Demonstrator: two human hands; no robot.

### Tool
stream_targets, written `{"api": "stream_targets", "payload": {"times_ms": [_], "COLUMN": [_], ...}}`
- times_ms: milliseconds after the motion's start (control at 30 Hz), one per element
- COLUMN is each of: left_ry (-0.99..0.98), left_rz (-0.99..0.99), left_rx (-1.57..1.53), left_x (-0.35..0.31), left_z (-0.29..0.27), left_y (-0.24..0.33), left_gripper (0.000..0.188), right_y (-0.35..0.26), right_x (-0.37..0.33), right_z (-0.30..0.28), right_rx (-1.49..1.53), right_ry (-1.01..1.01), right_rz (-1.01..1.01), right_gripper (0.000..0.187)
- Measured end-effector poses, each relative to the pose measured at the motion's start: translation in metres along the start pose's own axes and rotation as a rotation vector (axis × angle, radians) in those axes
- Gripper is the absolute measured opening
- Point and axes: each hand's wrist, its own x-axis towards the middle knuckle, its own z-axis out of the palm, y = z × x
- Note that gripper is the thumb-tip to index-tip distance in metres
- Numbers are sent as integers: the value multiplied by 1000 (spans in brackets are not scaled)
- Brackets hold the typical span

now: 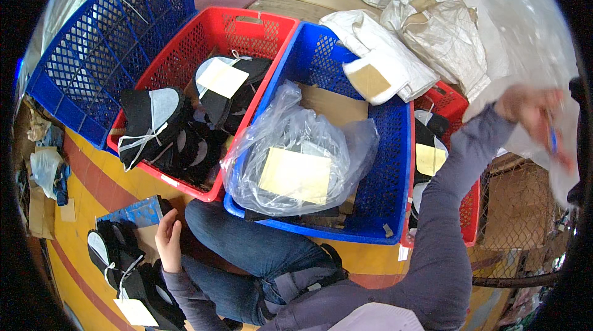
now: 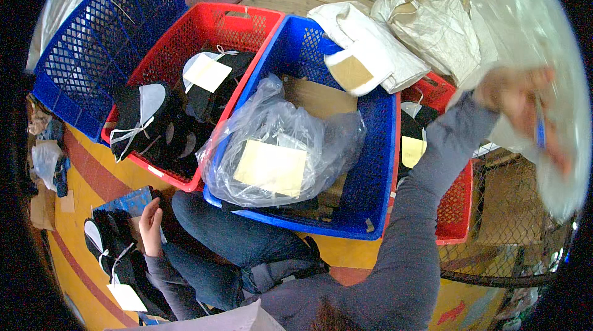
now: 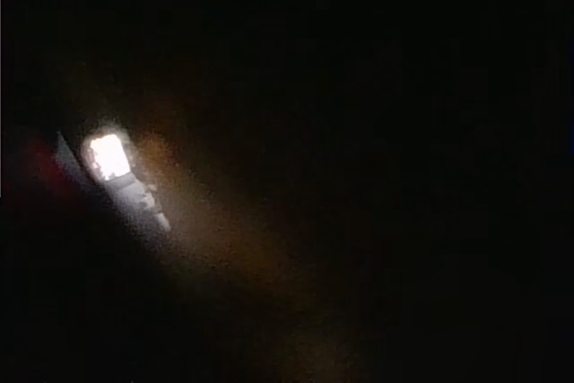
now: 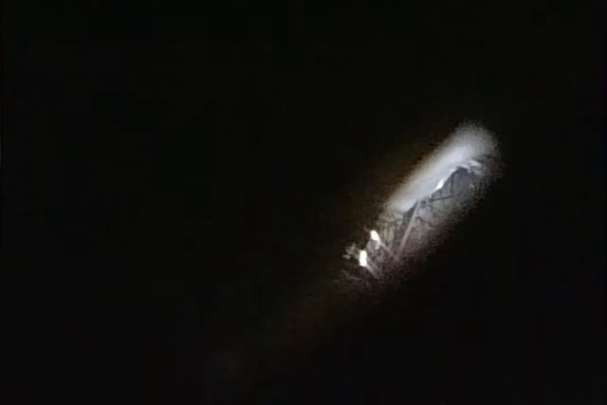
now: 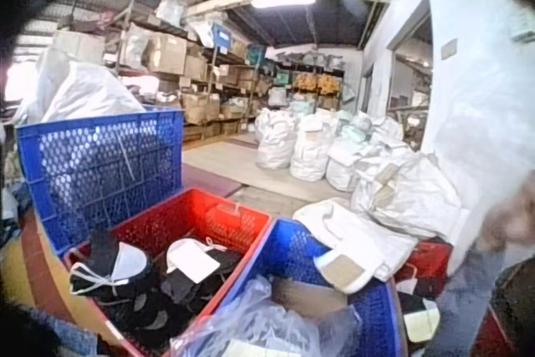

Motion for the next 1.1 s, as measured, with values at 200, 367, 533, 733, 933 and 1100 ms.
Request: {"api": "stream_targets", "payload": {"times_ms": [200, 367, 533, 733, 933, 1100], "left_ry": [-40, -98, -56, 51, -10, 189], "left_rz": [-44, -110, -162, -58, 263, 589], "left_rx": [-23, 70, 22, 34, -38, -276], "left_x": [-21, -42, -49, -52, -60, -86], "left_z": [-14, -21, -25, -28, -14, 15], "left_y": [-34, -57, -47, 1, 61, 83], "left_gripper": [31, 31, 32, 31, 41, 54], "right_y": [34, 81, 24, -159, -384, -507], "right_x": [-148, -244, -251, -151, -27, 20], "right_z": [21, -67, -28, 9, -118, -235], "right_rx": [-64, 34, 31, 732, 1727, 2222], "right_ry": [-1290, -2579, -2682, -2102, -1811, -1686], "right_rz": [336, 1161, 434, -123, -359, -880], "right_gripper": [54, 40, 42, 31, 15, 24]}}
